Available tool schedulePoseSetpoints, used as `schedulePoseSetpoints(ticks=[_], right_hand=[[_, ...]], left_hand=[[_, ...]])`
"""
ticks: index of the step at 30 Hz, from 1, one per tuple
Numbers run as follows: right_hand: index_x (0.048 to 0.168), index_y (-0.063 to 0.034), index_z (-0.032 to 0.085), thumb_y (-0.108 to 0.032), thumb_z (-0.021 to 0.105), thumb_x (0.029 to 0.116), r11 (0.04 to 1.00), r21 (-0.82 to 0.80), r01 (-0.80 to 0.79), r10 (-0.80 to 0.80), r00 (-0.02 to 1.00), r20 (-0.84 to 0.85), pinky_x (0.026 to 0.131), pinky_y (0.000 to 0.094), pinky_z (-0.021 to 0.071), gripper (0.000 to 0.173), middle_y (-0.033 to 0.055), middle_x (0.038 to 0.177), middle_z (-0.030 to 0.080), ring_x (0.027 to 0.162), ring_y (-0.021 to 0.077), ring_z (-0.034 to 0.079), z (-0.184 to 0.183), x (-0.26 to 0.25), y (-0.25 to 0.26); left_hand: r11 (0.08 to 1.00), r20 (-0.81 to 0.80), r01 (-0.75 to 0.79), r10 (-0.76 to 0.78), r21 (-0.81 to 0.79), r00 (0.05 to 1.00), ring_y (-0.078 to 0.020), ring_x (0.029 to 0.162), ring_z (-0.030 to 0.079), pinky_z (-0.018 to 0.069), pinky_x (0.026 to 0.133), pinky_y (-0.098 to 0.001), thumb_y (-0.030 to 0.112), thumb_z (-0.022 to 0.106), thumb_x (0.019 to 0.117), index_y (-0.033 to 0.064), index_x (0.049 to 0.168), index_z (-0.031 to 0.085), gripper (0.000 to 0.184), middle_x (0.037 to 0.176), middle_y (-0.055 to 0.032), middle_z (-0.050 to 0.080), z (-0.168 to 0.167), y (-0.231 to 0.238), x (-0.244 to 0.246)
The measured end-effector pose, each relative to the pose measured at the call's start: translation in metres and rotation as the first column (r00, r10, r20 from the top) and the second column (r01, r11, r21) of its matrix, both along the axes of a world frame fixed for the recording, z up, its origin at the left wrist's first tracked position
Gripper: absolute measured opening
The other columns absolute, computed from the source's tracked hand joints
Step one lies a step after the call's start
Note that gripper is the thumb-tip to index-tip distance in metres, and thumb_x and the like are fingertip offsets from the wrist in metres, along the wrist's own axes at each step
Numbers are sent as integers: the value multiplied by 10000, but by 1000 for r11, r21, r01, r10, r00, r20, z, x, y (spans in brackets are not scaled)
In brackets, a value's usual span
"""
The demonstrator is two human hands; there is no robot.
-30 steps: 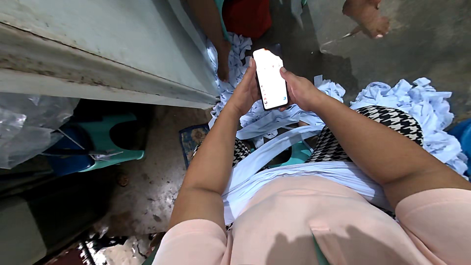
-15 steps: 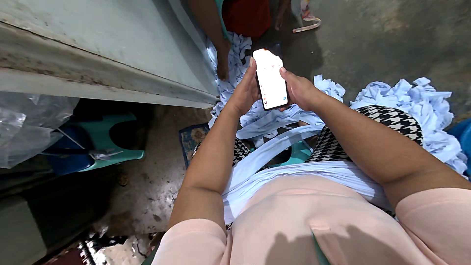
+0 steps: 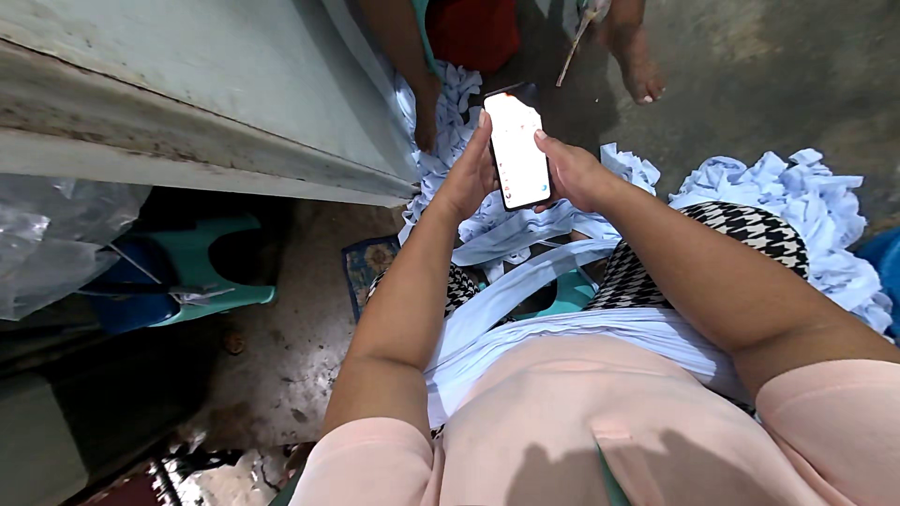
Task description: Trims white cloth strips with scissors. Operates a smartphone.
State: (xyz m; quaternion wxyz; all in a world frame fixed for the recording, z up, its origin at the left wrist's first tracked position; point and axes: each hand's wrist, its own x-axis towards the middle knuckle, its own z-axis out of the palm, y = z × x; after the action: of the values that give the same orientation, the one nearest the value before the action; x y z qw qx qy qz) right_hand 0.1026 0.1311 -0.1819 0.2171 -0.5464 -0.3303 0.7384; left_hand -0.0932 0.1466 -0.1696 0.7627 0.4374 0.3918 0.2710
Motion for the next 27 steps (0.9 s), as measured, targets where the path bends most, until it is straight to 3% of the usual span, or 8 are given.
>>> schedulePoseSetpoints(ticks=[10,18,23,27], right_hand=[[1456,-163,508,-607,242,1076,1000,-8,7,-7,1000,7,703,469,610,642,134,1207,700,960,300,723,1,0,1],[1423,-136,482,-514,358,1093,1000,15,-14,13,999,43,695,468,612,517,137,1203,682,956,295,720,-2,-1,1],[1436,-139,468,-520,325,1098,1000,9,-6,6,999,31,690,459,612,529,136,1208,679,942,290,721,2,-1,0],[1411,-125,482,-520,325,1099,1000,14,0,0,1000,31,673,450,614,527,137,1179,686,913,288,724,0,0,0]], left_hand=[[1000,0,5,-5,-4,1000,-212,1212,626,529,1018,-422,658,64,1021,103,1562,288,806,1400,-110,589,-1,1,-1],[1000,-10,-5,5,4,1000,-226,1195,636,546,990,-432,626,44,1036,79,1535,323,791,1372,-127,606,0,0,0],[1000,1,-6,6,27,1000,-217,1160,655,556,978,-426,647,78,1027,76,1517,345,798,1346,-118,622,-3,0,-1],[1000,1,-7,7,8,1000,-205,1201,633,536,1011,-421,642,78,1032,94,1561,297,793,1394,-106,596,-3,0,-1]])
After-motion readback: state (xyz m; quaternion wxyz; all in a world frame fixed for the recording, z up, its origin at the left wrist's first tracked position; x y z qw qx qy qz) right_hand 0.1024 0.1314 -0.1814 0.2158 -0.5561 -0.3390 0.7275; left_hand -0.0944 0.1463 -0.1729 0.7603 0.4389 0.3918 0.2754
